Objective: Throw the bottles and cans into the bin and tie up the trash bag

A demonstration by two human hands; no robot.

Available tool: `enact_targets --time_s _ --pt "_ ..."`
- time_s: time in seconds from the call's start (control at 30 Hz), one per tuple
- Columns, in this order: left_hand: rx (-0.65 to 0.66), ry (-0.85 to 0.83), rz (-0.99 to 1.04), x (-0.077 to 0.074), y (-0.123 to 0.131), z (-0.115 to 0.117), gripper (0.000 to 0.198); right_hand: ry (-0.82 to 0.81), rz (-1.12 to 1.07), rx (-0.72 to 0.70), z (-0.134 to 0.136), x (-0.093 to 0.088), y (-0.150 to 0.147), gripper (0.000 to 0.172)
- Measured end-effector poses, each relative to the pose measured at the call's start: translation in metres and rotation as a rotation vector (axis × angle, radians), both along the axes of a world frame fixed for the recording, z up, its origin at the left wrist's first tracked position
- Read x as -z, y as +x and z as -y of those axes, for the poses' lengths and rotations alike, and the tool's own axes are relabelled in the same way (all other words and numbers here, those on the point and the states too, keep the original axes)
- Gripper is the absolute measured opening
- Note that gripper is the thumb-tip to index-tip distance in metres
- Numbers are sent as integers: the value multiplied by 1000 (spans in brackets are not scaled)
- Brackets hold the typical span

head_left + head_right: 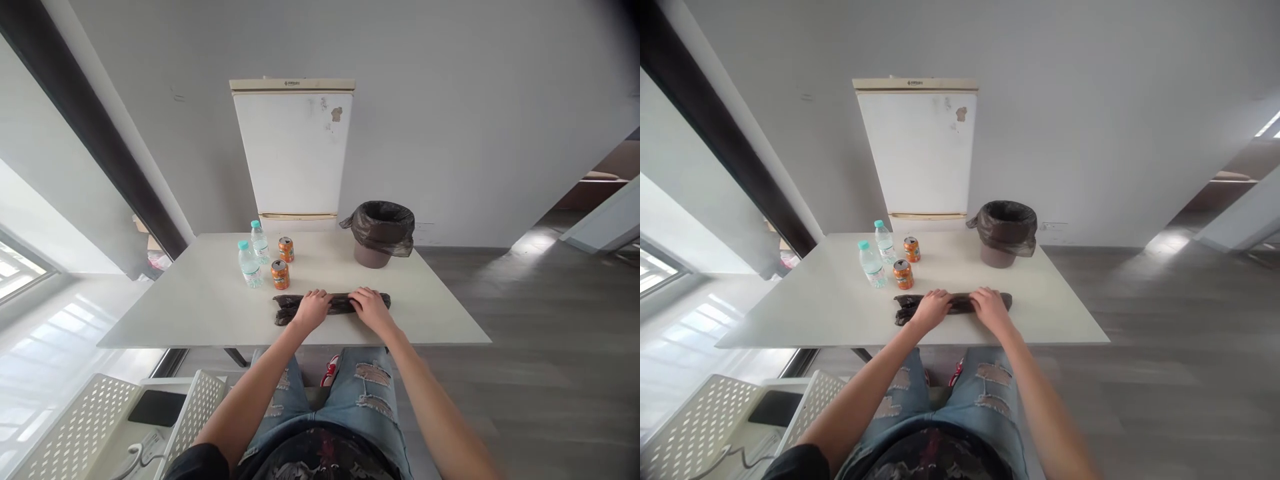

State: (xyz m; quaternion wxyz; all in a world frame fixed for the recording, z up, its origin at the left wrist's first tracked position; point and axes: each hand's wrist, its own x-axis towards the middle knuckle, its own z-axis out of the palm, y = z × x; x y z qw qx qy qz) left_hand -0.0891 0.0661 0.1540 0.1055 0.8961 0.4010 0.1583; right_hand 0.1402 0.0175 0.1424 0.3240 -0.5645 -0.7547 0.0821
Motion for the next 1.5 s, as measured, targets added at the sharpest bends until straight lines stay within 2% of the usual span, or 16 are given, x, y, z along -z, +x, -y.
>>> enact_targets --time_s 0.17,0.33,0.4,0.47,0.57,0.67,0.73,0.83,0.9,0.97,1.07,1.13,1.2,1.37,1.43,1.5 --pt "-97 -47 140 -16 -25 1 21 85 -209 195 13 -12 16 33" --pt "-133 -82 303 -42 -57 -2 20 97 -338 292 18 -45 24 41" --pt "-134 -108 379 -52 -72 -7 23 27 -328 242 20 -63 30 43" --pt "-131 -163 500 -61 -87 -15 30 -127 -279 125 22 -80 39 43" --pt "-105 -290 656 -68 -107 -27 39 -330 -197 -32 26 -95 54 45" --pt "-124 -475 702 -67 -121 -34 50 -368 -287 -46 27 -91 67 50" --pt "-153 -669 768 -60 -126 -32 59 -347 -426 30 24 -80 70 51" --pt "-168 -998 898 -42 -126 -21 69 -316 -546 175 14 -61 68 52" --pt "-181 -1075 903 -27 -120 -13 69 -329 -564 212 7 -53 66 54" --pt "-223 -1002 874 -12 -111 -9 71 -364 -579 210 2 -49 68 55" --pt "-326 -784 901 6 -98 -17 74 -472 -594 137 1 -47 80 56" --pt "-387 -640 903 14 -94 -28 65 -556 -572 55 6 -43 91 53" --pt "-447 -510 860 20 -93 -40 52 -586 -547 33 12 -35 100 51" --pt "-558 -349 660 27 -92 -52 22 -436 -565 265 9 -9 102 51" --pt "-592 -288 593 27 -90 -48 19 -387 -537 355 -2 -3 101 48" --pt "-625 -213 549 23 -85 -38 24 -362 -481 411 -14 1 101 42"
